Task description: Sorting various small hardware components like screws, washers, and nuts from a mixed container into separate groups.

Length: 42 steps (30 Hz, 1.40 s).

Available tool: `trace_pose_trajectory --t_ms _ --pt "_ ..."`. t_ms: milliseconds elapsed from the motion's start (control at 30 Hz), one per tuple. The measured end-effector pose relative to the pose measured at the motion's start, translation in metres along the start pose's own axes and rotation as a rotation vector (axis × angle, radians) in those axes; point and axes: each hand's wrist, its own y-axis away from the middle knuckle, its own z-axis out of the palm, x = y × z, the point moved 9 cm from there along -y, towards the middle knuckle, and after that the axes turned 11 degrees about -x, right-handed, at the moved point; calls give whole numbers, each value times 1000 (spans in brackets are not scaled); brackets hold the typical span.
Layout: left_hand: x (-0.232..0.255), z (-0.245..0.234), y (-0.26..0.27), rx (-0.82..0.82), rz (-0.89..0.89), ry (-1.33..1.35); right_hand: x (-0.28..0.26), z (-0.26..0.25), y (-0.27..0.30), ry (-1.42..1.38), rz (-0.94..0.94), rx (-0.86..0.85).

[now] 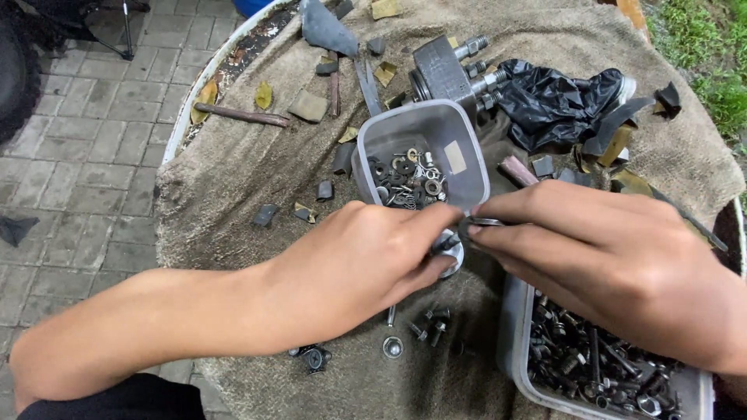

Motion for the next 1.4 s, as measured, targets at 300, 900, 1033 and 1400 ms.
trace_pose_trajectory --t_ms 300,900,1033,1400 --pt "-4 -3 2 -60 -26 81 -1 11 -1 -79 -67 -42" --pt "2 6 5 134 -22 -310 29 18 -5 -409 155 -55" --pt "2 6 6 162 -45 -381 8 24 4 -49 8 -109" --pt "2 6 6 145 24 -357 16 19 9 -265 126 -42"
